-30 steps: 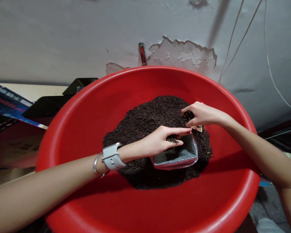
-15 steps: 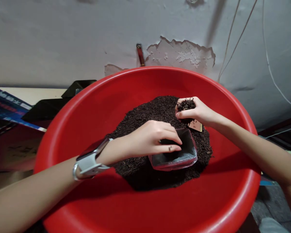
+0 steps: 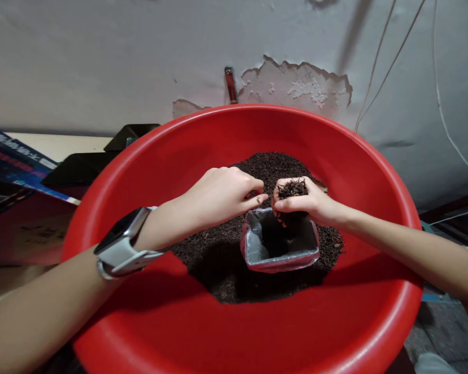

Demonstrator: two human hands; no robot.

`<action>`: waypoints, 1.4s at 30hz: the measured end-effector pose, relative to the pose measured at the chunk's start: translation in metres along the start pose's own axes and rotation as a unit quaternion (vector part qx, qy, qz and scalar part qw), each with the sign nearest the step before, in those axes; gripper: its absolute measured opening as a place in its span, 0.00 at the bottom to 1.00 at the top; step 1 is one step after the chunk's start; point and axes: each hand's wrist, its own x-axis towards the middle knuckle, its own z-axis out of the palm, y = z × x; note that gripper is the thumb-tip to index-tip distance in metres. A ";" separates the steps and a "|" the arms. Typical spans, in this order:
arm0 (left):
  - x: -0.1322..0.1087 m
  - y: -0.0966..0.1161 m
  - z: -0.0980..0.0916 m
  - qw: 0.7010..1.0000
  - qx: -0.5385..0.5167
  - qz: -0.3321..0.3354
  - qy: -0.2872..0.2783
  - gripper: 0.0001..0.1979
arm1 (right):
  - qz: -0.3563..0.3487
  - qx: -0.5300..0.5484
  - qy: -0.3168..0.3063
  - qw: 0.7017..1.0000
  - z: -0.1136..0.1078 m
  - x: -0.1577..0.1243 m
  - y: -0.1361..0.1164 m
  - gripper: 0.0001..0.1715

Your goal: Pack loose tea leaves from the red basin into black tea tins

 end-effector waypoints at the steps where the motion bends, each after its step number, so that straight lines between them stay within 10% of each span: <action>1: 0.000 0.001 -0.001 1.000 0.015 -0.008 -0.014 0.14 | 0.004 0.005 -0.001 1.000 0.001 0.001 0.004 0.09; 42: 0.004 -0.007 0.001 0.997 0.043 -0.045 -0.046 0.15 | 0.063 -0.017 -0.069 0.995 0.005 0.000 0.004 0.12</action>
